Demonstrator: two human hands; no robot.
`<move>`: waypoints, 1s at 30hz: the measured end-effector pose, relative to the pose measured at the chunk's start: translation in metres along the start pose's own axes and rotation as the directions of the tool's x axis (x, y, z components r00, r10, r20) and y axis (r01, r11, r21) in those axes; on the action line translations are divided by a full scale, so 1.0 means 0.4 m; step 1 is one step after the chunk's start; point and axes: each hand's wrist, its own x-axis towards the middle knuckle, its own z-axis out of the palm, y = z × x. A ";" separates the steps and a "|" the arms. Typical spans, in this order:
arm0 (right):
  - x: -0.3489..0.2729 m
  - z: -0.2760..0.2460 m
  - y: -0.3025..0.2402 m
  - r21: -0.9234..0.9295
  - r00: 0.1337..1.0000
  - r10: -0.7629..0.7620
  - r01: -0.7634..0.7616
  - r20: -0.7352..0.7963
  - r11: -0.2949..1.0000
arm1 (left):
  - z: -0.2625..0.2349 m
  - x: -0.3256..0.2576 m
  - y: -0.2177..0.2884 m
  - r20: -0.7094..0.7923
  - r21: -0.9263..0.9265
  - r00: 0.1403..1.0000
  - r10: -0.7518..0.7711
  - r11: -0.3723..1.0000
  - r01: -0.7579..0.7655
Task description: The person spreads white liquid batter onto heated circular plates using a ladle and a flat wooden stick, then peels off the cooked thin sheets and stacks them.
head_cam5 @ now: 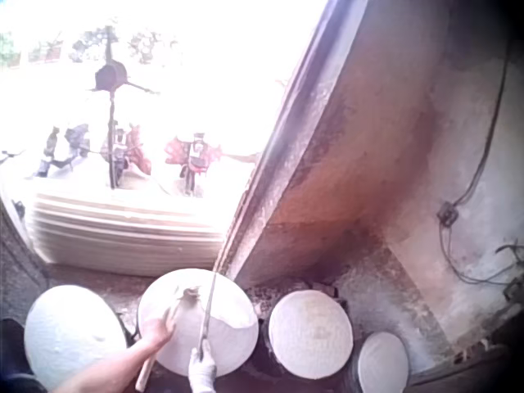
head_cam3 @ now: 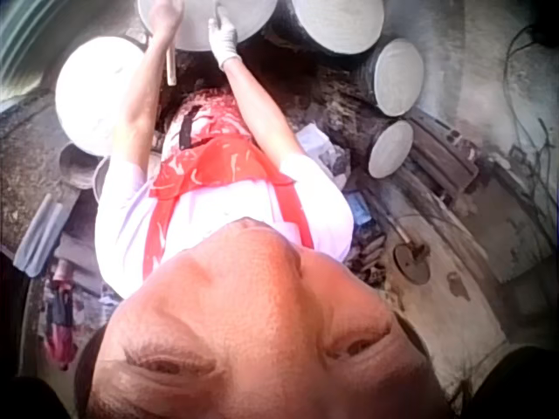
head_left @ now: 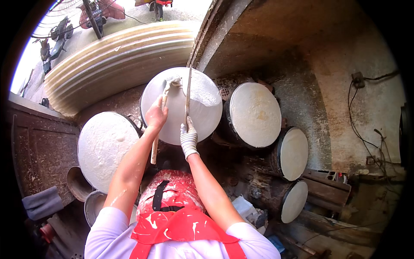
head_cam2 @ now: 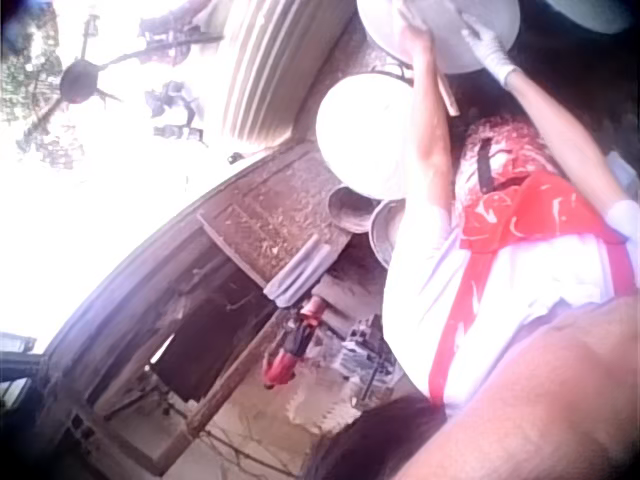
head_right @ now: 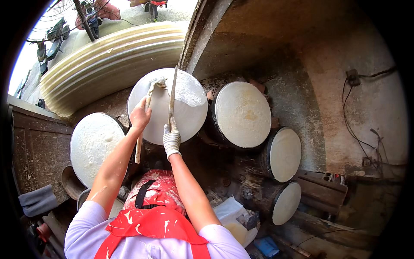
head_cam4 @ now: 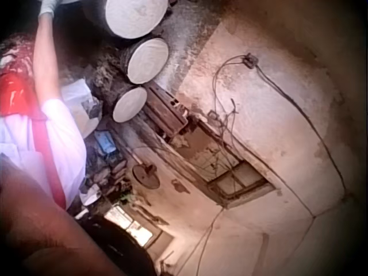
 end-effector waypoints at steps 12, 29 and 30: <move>0.027 -0.051 0.106 0.129 0.987 -0.113 0.099 0.113 0.987 | 0.025 -0.072 -0.058 -0.115 -0.271 0.982 -0.152 0.955 0.116; 0.172 -0.212 0.182 0.286 0.976 -0.107 0.049 0.191 0.957 | 0.023 -0.151 -0.007 0.014 -0.759 0.945 -0.327 0.611 0.223; 0.173 -0.212 0.194 0.321 0.964 -0.045 -0.044 0.263 0.946 | 0.028 -0.155 -0.024 0.006 -0.769 0.943 -0.332 0.602 0.216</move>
